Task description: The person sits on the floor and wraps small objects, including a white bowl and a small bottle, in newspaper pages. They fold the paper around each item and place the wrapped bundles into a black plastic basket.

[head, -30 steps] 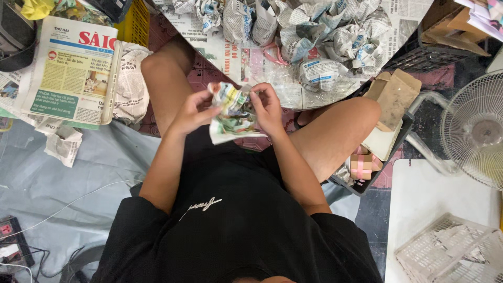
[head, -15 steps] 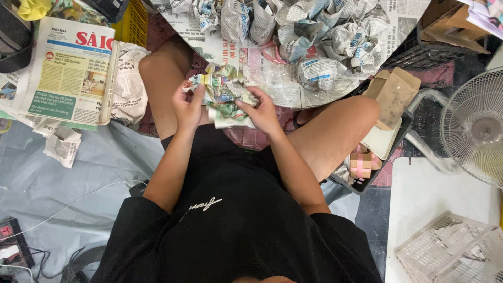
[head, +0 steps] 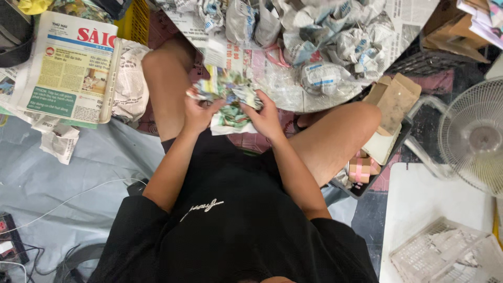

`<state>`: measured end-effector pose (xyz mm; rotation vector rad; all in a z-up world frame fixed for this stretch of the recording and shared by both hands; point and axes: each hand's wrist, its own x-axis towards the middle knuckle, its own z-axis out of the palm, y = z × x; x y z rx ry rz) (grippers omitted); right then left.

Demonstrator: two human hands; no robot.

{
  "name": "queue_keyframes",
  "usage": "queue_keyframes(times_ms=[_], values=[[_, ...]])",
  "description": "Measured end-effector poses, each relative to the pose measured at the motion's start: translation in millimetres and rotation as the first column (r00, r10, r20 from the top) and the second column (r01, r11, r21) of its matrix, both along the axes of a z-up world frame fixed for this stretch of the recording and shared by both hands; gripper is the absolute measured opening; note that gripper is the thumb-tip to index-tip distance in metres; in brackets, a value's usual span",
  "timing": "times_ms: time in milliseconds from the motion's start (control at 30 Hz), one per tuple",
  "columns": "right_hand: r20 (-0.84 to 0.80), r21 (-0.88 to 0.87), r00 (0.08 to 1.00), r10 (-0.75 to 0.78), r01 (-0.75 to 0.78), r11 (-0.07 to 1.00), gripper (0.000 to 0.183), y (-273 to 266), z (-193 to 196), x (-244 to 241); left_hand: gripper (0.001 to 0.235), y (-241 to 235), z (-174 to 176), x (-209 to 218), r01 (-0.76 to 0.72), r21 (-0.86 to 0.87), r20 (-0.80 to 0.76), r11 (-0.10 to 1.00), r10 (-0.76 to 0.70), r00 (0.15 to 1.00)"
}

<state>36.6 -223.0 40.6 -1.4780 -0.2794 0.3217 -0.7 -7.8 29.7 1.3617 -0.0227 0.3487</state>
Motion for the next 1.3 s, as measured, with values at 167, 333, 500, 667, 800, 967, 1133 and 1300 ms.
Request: queue_keyframes(times_ms=[167, 333, 500, 667, 800, 967, 1133, 1300], values=[[0.069, -0.12, 0.998, 0.014, -0.006, 0.993, 0.027, -9.4, 20.0, 16.6, 0.046, 14.8, 24.1, 37.5, -0.086, 0.241, 0.126, 0.967, 0.057, 0.99], [0.144, -0.224, 0.989, 0.034, -0.001, 0.975, 0.036, 0.3, 42.9, 60.1, 0.024, 23.8, 17.5, 92.3, -0.058, 0.139, -0.049, 0.989, 0.065, 0.997], [0.194, -0.131, 0.981, -0.026, 0.052, 0.99, 0.035, 22.7, 71.0, 152.5, 0.025, 42.6, -17.4, 123.7, -0.285, 0.125, -0.064, 0.95, 0.294, 0.954], [0.539, -0.447, 0.825, 0.169, 0.11, 0.888, 0.033, 86.1, 82.3, 263.4, 0.026, 57.3, -50.1, 112.4, -0.23, 0.037, -0.135, 0.972, 0.233, 0.963], [0.609, -0.416, 0.769, 0.195, 0.099, 0.904, 0.043, 163.4, 62.7, 350.6, 0.028, 55.9, -48.4, 125.8, -0.27, -0.081, -0.263, 0.959, 0.241, 0.934], [0.645, -0.59, 0.714, 0.272, 0.238, 0.772, 0.067, 220.1, 12.5, 409.0, 0.029, 58.4, -52.5, 130.6, -0.274, -0.043, -0.321, 0.961, 0.247, 0.914], [0.674, -0.638, 0.646, 0.358, 0.265, 0.723, 0.048, 234.0, -35.3, 444.9, 0.03, 62.4, -59.6, 136.9, -0.3, 0.012, -0.194, 0.954, 0.296, 0.935], [0.621, -0.637, 0.706, 0.341, 0.202, 0.744, 0.039, 215.2, -9.1, 431.3, 0.029, 59.2, -47.0, 132.9, -0.286, -0.067, -0.286, 0.956, 0.257, 0.923]])
